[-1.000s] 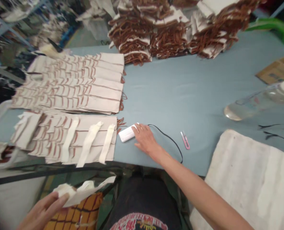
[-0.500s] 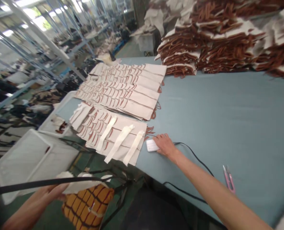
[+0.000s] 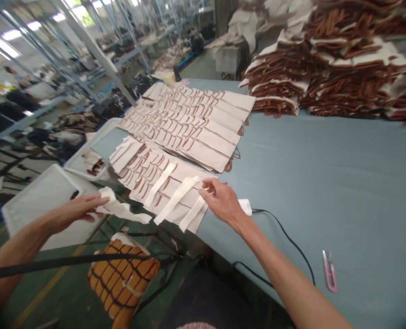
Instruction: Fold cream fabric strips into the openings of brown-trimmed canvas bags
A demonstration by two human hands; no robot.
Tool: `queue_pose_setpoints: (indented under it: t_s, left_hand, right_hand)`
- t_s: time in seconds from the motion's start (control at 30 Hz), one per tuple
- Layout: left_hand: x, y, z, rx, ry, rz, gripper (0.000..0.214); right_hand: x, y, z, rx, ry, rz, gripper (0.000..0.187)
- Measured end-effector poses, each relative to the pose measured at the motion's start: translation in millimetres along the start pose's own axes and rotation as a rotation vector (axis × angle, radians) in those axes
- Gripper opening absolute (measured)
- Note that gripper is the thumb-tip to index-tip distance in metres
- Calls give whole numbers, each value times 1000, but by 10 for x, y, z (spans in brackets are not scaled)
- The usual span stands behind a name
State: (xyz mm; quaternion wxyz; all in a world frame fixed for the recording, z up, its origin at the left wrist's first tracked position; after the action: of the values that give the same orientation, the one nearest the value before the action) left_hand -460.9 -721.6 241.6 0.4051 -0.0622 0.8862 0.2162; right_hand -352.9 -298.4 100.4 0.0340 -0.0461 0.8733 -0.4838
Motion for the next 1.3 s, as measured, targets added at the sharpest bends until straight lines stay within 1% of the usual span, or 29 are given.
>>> queue_pose_setpoints:
  t_s: [0.03,0.1,0.13,0.23,0.27,0.33,0.37,0.43,0.5,0.53,0.57,0.67,0.7,0.73,0.87,0.97,1.1,1.2,1.3]
  left_hand:
    - [61,17,-76,4,-4,6,93]
    - [176,65,-216,10,-20,30,90]
    - [231,91,-279,18,-29,45,87]
    - [377,149,-438,43,-51,91,82]
    - [418,158,-482,47,-58,104,81]
    - [483,167,-565,49,-83,128,81]
    - [507,169,-607,49,-103,138,81]
    - [545,178,-701,48,-149,161,81]
    - [581,196,-814,49,-181,187,79]
    - [604,209,-875,50,-187,198,77]
    - [634,225,-936,53,-190,206,75]
    - [765,289,-1084,66,-199,200,76]
    - [822,316,-1119,70,-202,193,76]
    - [884,345,-1147,76,-206,184,76]
    - [1170,487,-1210,121,-237,134,75]
    - [1413,621,-1222,182,-295,95,73]
    - [1744,805,-1193,273,-386,39,70]
    - [1956,910,-1175,333,-451,-5,67]
    - [2129,997,-1192,342,-528,10,63]
  right_hand:
    - [127,-134,63,50,-14,-29,31]
    - [381,-411,268,128,-62,-89,39]
    - [498,-552,406,161,-93,-120,47]
    - [804,-963,908,299,-217,-196,82]
    - [900,-1085,1084,334,-252,-203,92]
    - [1101,-1289,1421,372,-306,-188,105]
    - [1206,-1368,1576,375,-327,-170,109]
    - [1414,-1485,1854,373,-366,-129,112]
    - [1600,-1554,2084,437,-371,-93,106]
    - [1679,-1574,2187,517,-355,-72,98]
    - [1746,-1589,2286,610,-334,-50,85]
    - [1876,-1621,2575,835,-290,38,38]
    - [1899,-1631,2666,870,-292,68,27]
    - [1914,-1640,2749,893,-297,94,25]
    - [1917,-1633,2979,1008,-287,199,37]
    - [1892,-1588,3068,1085,-250,268,37]
    - [1865,-1506,3148,1161,-168,371,36]
    - [1872,-1455,3182,1209,-140,438,32]
    - [1930,-1411,3157,1250,-122,467,30]
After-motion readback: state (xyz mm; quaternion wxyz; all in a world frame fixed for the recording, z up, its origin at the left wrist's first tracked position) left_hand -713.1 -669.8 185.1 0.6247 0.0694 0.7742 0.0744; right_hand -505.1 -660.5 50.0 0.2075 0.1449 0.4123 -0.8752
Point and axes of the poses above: each hand's wrist, its own x-axis towards the middle knuckle, its own z-axis out of the palm, y = z × x, the point moved 3 cm from there along x, towards the middle knuckle, and after that the axes turned 10 degrees about -y, right-handed, at the moved point
